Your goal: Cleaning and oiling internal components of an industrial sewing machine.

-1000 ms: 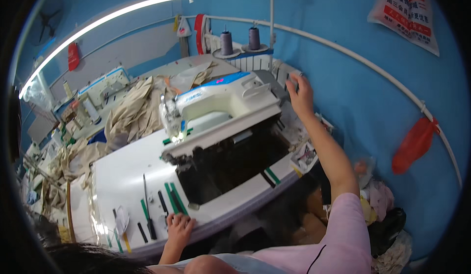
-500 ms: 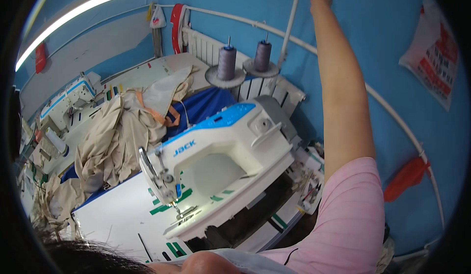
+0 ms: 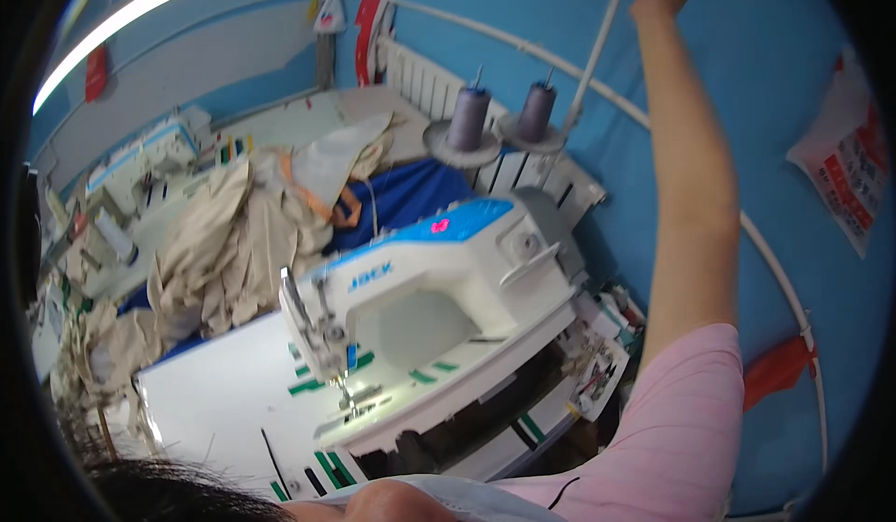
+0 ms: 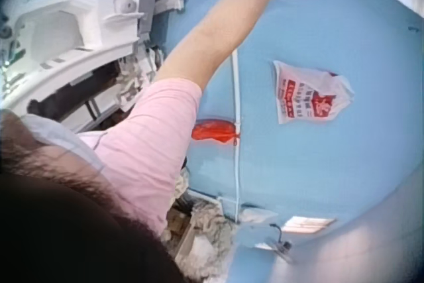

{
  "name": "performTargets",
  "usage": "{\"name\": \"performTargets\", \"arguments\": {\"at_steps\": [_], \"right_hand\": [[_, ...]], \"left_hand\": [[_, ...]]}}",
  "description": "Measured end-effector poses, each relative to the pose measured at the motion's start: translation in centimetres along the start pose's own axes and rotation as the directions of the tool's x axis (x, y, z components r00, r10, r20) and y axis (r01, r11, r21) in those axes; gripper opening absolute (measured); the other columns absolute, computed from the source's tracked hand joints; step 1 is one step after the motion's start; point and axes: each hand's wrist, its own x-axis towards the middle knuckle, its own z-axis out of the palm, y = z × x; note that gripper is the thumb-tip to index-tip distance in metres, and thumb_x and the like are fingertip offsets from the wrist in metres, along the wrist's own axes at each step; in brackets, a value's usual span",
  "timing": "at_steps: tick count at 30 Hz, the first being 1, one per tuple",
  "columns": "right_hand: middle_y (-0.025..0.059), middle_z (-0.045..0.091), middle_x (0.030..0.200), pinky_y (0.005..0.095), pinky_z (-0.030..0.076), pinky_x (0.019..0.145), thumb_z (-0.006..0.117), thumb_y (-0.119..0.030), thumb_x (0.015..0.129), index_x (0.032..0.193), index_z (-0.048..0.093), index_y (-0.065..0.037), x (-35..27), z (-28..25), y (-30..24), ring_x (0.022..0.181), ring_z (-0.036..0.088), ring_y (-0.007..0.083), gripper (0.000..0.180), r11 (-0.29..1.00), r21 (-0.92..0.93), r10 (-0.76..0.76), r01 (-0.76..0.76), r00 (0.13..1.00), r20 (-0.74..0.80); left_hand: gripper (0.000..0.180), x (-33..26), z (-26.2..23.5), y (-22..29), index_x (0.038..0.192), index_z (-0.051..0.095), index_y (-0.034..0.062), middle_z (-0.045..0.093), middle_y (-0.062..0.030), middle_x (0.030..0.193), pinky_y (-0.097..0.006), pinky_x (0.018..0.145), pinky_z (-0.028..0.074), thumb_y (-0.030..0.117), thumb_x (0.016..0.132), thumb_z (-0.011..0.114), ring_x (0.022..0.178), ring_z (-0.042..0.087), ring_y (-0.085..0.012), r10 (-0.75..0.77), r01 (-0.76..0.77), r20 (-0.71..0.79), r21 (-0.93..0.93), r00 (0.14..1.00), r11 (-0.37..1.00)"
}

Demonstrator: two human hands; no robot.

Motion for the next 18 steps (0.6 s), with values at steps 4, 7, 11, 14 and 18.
{"name": "performTargets", "arguments": {"at_steps": [4,7,11,14,18], "right_hand": [[0.0120,0.066,0.106,0.0351,0.051,0.091,0.070,-0.017,0.088,0.108,0.060,0.001,-14.9,-3.0,-0.8,0.101,0.063,0.0220,0.029,0.950,0.162,0.226,-0.269,0.944,0.239],[0.0157,0.063,0.118,0.0382,0.046,0.103,0.060,-0.015,0.095,0.119,0.057,0.003,-28.7,-5.4,-9.8,0.116,0.058,0.0260,0.030,0.826,0.224,0.384,-0.517,0.808,0.447],[0.0136,0.058,0.126,0.0368,0.047,0.101,0.061,-0.018,0.095,0.130,0.049,0.000,-43.4,-14.1,-19.3,0.118,0.056,0.0241,0.041,0.644,0.147,0.593,-0.751,0.611,0.523],[0.0144,0.057,0.126,0.0359,0.049,0.099,0.063,-0.020,0.094,0.133,0.044,0.000,-52.4,-19.3,-25.0,0.116,0.058,0.0246,0.048,0.632,0.022,0.685,-0.775,0.572,0.451],[0.0087,0.058,0.119,0.0324,0.050,0.094,0.064,-0.019,0.094,0.126,0.049,-0.004,-56.0,-22.6,-33.3,0.109,0.059,0.0190,0.038,0.521,-0.046,0.751,-0.853,0.432,0.499]], "left_hand": [[0.030,0.0,-1.0,1.2,0.107,0.060,0.0139,0.057,-0.0051,0.103,-0.048,0.095,0.037,0.021,0.078,0.057,0.100,0.053,-0.0252,-0.091,0.091,0.024,0.016,0.996,0.996],[0.031,0.6,-1.6,0.7,0.108,0.057,0.0112,0.054,-0.0075,0.100,-0.050,0.096,0.038,0.021,0.079,0.054,0.098,0.052,-0.0261,0.003,0.000,-0.032,0.096,0.999,0.995],[0.027,0.9,-0.7,1.1,0.101,0.059,0.0096,0.056,-0.0073,0.102,-0.047,0.099,0.038,0.019,0.076,0.059,0.103,0.053,-0.0247,0.076,-0.039,-0.191,0.191,0.979,0.981],[0.024,-0.1,-0.2,1.4,0.100,0.060,0.0123,0.057,-0.0049,0.100,-0.048,0.100,0.038,0.019,0.077,0.061,0.105,0.055,-0.0216,0.258,-0.113,-0.290,0.435,0.922,0.893],[0.024,-4.9,-5.1,1.1,0.102,0.064,0.0073,0.058,-0.0060,0.098,-0.042,0.084,0.043,0.008,0.079,0.058,0.095,0.058,-0.0241,0.017,0.222,-0.622,0.305,0.782,0.926]]}}
